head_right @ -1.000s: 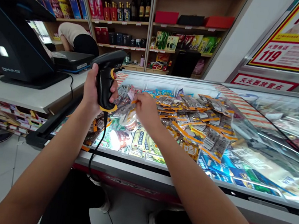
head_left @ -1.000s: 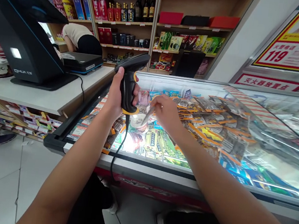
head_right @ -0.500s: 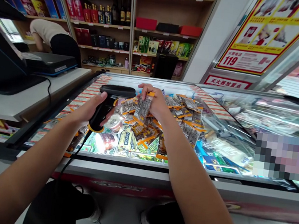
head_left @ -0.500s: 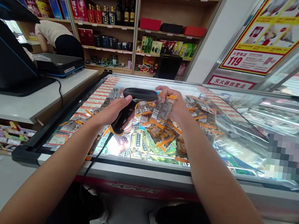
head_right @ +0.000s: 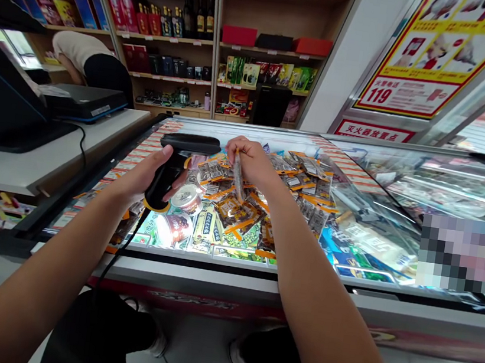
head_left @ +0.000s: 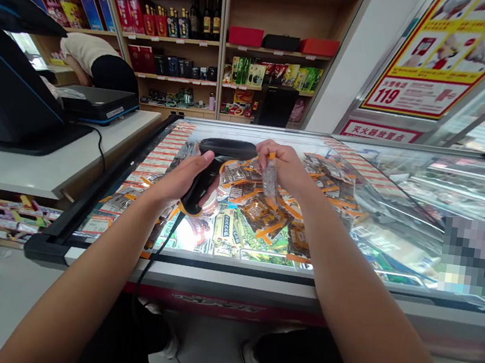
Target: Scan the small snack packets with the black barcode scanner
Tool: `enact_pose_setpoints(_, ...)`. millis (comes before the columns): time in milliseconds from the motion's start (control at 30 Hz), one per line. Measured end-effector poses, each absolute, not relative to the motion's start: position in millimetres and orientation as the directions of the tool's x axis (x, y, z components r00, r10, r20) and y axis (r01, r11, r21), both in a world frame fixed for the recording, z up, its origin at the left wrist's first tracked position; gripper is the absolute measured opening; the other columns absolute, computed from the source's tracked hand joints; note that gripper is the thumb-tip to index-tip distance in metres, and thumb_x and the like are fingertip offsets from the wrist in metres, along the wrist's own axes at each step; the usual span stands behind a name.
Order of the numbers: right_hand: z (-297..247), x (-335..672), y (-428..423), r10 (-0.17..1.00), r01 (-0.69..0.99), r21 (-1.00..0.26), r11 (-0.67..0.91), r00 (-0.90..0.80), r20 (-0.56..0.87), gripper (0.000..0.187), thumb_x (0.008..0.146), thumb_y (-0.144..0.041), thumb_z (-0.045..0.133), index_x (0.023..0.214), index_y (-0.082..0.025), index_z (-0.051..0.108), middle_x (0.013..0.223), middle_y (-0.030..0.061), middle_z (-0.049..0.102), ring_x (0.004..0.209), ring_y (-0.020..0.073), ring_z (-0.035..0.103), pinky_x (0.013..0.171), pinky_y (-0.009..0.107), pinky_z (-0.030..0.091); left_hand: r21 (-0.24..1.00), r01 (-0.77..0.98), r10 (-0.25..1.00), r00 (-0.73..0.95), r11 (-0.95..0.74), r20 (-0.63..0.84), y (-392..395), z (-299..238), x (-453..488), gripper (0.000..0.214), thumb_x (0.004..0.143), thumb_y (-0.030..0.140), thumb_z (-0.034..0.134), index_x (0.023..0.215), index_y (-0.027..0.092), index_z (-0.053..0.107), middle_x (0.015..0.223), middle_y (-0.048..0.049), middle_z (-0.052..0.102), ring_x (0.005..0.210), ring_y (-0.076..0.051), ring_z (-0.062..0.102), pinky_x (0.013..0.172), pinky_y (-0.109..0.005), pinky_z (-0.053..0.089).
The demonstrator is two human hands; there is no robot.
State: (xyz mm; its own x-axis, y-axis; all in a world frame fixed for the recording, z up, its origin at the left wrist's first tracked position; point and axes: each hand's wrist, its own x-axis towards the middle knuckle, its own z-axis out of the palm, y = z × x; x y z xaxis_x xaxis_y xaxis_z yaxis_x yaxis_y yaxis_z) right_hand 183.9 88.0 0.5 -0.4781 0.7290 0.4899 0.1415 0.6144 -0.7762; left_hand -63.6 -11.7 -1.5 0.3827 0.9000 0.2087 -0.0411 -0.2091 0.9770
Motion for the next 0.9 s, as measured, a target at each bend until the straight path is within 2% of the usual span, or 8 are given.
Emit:
enact_pose_setpoints(100, 0, 194, 92, 0.678, 0.455, -0.520, 0.723, -0.611, 0.408, 0.020, 0.077, -0.012, 0.051, 0.063, -0.022, 0.062, 0.080, 0.0052, 0.065, 0.073, 0.0193, 0.056, 0.074, 0.037, 0.049, 0.970, -0.166, 0.951, 0.228, -0.175, 0.211, -10, 6, -63, 0.062, 0.085, 0.081, 0.057, 0.090, 0.020, 0.063, 0.054, 0.0013, 0.058, 0.034, -0.012, 0.050, 0.035, -0.024, 0.033)
enact_pose_setpoints(233, -5, 187, 86, 0.636, 0.566, -0.291, 0.772, -0.666, 0.391, 0.031, 0.079, -0.005, 0.052, 0.068, -0.025, 0.073, 0.090, 0.0077, 0.073, 0.089, 0.0266, 0.060, 0.089, 0.047, 0.049, 0.912, -0.345, 0.970, 0.017, -0.222, 0.243, -8, 18, -70, 0.060, 0.093, 0.078, 0.047, 0.091, 0.020, 0.064, 0.052, 0.0028, 0.056, 0.033, -0.011, 0.049, 0.037, -0.023, 0.035)
enact_pose_setpoints(333, -11, 158, 68, 0.575, 0.504, -0.281, 0.817, -0.680, 0.455, 0.036, 0.088, -0.004, 0.050, 0.089, -0.026, 0.079, 0.104, 0.0076, 0.075, 0.107, 0.0295, 0.062, 0.101, 0.051, 0.047, 0.843, -0.440, 0.949, -0.087, -0.308, 0.301, -8, 23, -78, 0.058, 0.099, 0.072, 0.039, 0.087, 0.021, 0.062, 0.054, 0.0018, 0.055, 0.035, -0.011, 0.051, 0.037, -0.023, 0.036)
enact_pose_setpoints(433, -24, 118, 40, 0.486, 0.350, -0.375, 0.859, -0.788, 0.377, 0.025, 0.098, -0.019, 0.058, 0.114, -0.024, 0.076, 0.117, 0.0075, 0.076, 0.111, 0.0275, 0.066, 0.101, 0.048, 0.052, 0.789, -0.486, 0.926, -0.158, -0.376, 0.344, -6, 25, -84, 0.059, 0.103, 0.067, 0.030, 0.081, 0.020, 0.058, 0.054, 0.0015, 0.054, 0.036, -0.010, 0.051, 0.037, -0.023, 0.037)
enact_pose_setpoints(533, -41, 82, 12, 0.410, 0.335, -0.266, 0.904, -0.855, 0.317, 0.047, 0.091, -0.029, 0.076, 0.137, -0.019, 0.067, 0.139, 0.0171, 0.065, 0.126, 0.0357, 0.060, 0.103, 0.053, 0.052, 0.770, -0.514, 0.926, -0.199, -0.377, 0.321, -4, 26, -87, 0.060, 0.101, 0.072, 0.034, 0.082, 0.021, 0.058, 0.054, 0.0022, 0.054, 0.036, -0.010, 0.051, 0.038, -0.024, 0.039)
enact_pose_setpoints(700, -62, 55, -1, 0.322, 0.317, -0.079, 0.945, -0.862, 0.391, 0.032, 0.095, -0.012, 0.063, 0.124, -0.020, 0.075, 0.137, 0.0198, 0.063, 0.124, 0.0365, 0.060, 0.094, 0.051, 0.055, 0.806, -0.486, 0.940, -0.206, -0.339, 0.272, -5, 26, -84, 0.062, 0.096, 0.079, 0.038, 0.090, 0.022, 0.062, 0.053, 0.0030, 0.054, 0.040, -0.013, 0.058, 0.038, -0.025, 0.039)
enact_pose_setpoints(800, -60, 61, 13, 0.305, 0.269, -0.145, 0.952, -0.809, 0.502, 0.026, 0.095, -0.009, 0.059, 0.112, -0.020, 0.076, 0.130, 0.0164, 0.068, 0.124, 0.0341, 0.059, 0.098, 0.050, 0.053, 0.810, -0.478, 0.940, -0.206, -0.338, 0.271, -7, 26, -83, 0.060, 0.100, 0.074, 0.033, 0.088, 0.022, 0.060, 0.053, 0.0028, 0.054, 0.041, -0.013, 0.059, 0.038, -0.024, 0.039)
enact_pose_setpoints(900, -47, 77, 28, 0.359, 0.250, -0.260, 0.933, -0.709, 0.606, 0.021, 0.092, -0.007, 0.056, 0.094, -0.020, 0.072, 0.106, 0.0111, 0.074, 0.108, 0.0297, 0.065, 0.099, 0.048, 0.051, 0.812, -0.475, 0.940, -0.194, -0.339, 0.279, -6, 27, -84, 0.061, 0.101, 0.073, 0.029, 0.088, 0.022, 0.060, 0.053, 0.0025, 0.054, 0.039, -0.012, 0.057, 0.038, -0.024, 0.039)
